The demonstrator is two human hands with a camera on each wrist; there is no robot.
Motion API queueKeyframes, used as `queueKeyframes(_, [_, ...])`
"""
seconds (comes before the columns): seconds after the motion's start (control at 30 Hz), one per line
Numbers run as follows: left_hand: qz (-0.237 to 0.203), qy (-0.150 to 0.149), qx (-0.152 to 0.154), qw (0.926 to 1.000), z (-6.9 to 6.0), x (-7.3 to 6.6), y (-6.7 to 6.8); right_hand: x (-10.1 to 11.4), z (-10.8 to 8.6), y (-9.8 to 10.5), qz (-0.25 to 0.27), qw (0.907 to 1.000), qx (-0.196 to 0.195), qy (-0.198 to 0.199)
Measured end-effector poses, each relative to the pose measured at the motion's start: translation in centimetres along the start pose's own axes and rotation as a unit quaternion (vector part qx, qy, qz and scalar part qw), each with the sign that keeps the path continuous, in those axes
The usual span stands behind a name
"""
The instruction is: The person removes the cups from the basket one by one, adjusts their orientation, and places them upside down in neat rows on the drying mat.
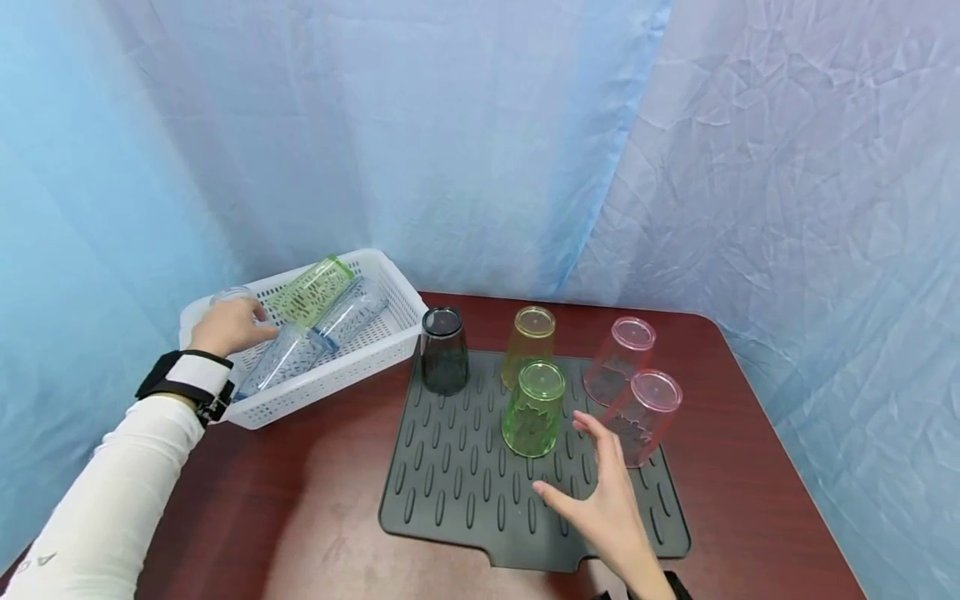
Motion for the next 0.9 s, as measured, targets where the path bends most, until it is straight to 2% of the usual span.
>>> queueKeyframes(0.13, [-0.006, 0.013, 0.037, 0.9992, 1.0, 0.2, -0.9, -0.2, -0.7, -0.9, 0.002, 0.9999, 0.005, -0.011])
queueKeyframes(0.3, [-0.009, 0.011, 0.094, 0.9954, 1.8, 0.5, -2.0, -0.4, -1.5, -1.7, -0.001, 0.9999, 0.010, 0.008])
queueKeyframes(0.47, [0.007, 0.012, 0.130, 0.9914, 2.5, 0.5, -2.3, -0.3, -2.1, -2.3, 0.005, 0.9995, 0.024, 0.022])
queueKeyframes(0.6, [0.011, 0.012, 0.170, 0.9853, 2.9, 0.6, -2.5, -0.4, -2.5, -2.8, 0.010, 0.9990, 0.034, 0.026])
queueKeyframes(0.7, [0.014, 0.009, 0.183, 0.9829, 3.2, 0.4, -2.5, -0.6, -2.7, -3.2, 0.013, 0.9988, 0.040, 0.027])
queueKeyframes(0.9, [0.011, 0.026, 0.199, 0.9797, 3.7, 0.1, -2.6, -1.1, -2.7, -3.6, 0.030, 0.9986, 0.040, 0.017])
Point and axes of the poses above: each hand's wrist, its own z-axis towards the middle knuckle, its own y-axis out of the back of the hand, x = y × z, the point moved 2 cm from there along z, towards the middle knuckle, and after that the axes turned 10 degrees about z, right-handed, at the moved point
